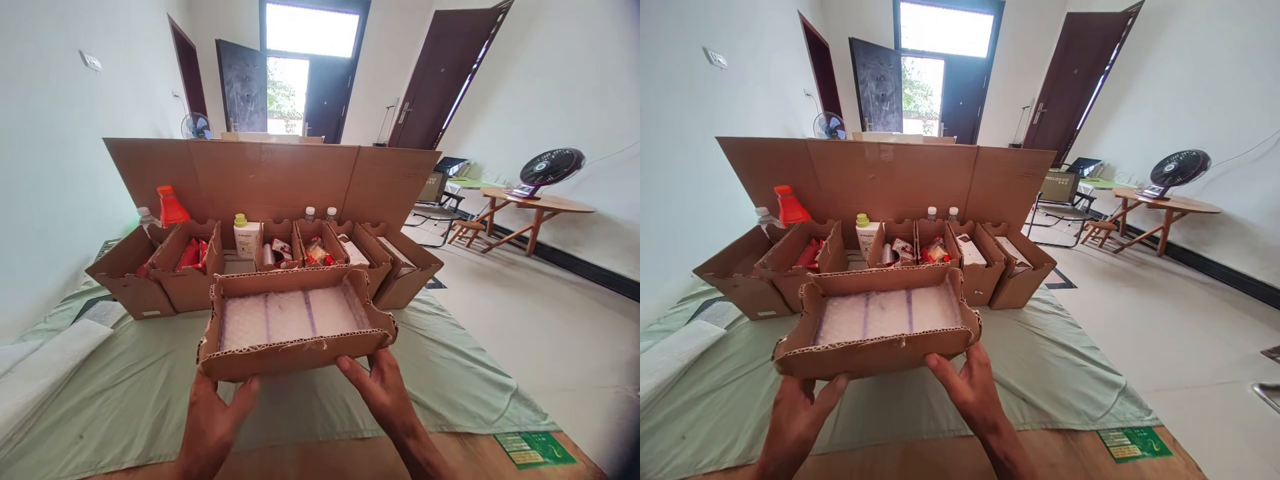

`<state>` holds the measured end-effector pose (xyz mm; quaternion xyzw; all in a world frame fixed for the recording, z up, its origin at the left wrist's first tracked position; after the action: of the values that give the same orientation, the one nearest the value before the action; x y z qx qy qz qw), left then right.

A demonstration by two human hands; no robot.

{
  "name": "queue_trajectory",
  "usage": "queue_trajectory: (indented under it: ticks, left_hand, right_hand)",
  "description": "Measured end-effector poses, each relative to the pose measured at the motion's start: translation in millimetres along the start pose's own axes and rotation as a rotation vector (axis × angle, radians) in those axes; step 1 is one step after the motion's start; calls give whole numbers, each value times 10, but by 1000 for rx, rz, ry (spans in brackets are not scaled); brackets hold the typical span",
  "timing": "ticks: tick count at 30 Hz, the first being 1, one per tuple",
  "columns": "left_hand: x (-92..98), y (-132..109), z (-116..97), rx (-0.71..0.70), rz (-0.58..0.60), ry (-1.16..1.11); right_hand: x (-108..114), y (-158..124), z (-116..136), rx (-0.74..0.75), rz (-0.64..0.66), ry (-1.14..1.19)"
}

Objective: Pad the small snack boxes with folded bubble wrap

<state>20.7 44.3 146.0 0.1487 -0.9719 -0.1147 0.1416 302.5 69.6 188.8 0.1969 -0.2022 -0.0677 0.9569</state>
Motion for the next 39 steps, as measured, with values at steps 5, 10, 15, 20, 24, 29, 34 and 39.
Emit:
queue_trajectory:
  ticks: [5, 10, 15, 20, 24, 29, 34, 39]
  left_hand:
    - [331, -118, 212, 29, -182, 87]
    - [610, -530, 688, 261, -267, 119]
    - [636, -690, 684, 188, -331, -57]
    - [371, -716, 582, 79, -318, -106]
    - [197, -719, 548, 4, -304, -106]
    - [16, -689, 538, -37, -248, -95]
    - [-139, -553, 585, 42, -175, -67]
    - [-352, -179, 553, 31, -166, -143]
  right_hand:
    - [-425, 180, 63, 3, 145, 103]
    - [-1196, 324, 27, 31, 432, 274]
    - [-1811, 652, 32, 73, 544, 296]
    - [-2057, 844, -24, 67, 364, 146]
    - [-2088, 762, -120, 62, 256, 86]
    - [-2100, 640, -180, 119, 235, 103]
    - [-2113, 533, -473, 80, 144, 134]
    - [-2085, 463, -903, -53, 41, 90]
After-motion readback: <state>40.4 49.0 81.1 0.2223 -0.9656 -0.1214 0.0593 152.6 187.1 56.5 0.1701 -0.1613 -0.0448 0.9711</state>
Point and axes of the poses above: each hand's wrist, its own y-axis towards the middle knuckle, its own x-axis out of the back of the hand, z = x × y, the point moved 7 cm from there along y, towards the middle knuckle, and after that the axes turned 5 degrees about -y, right-handed, at the moved point
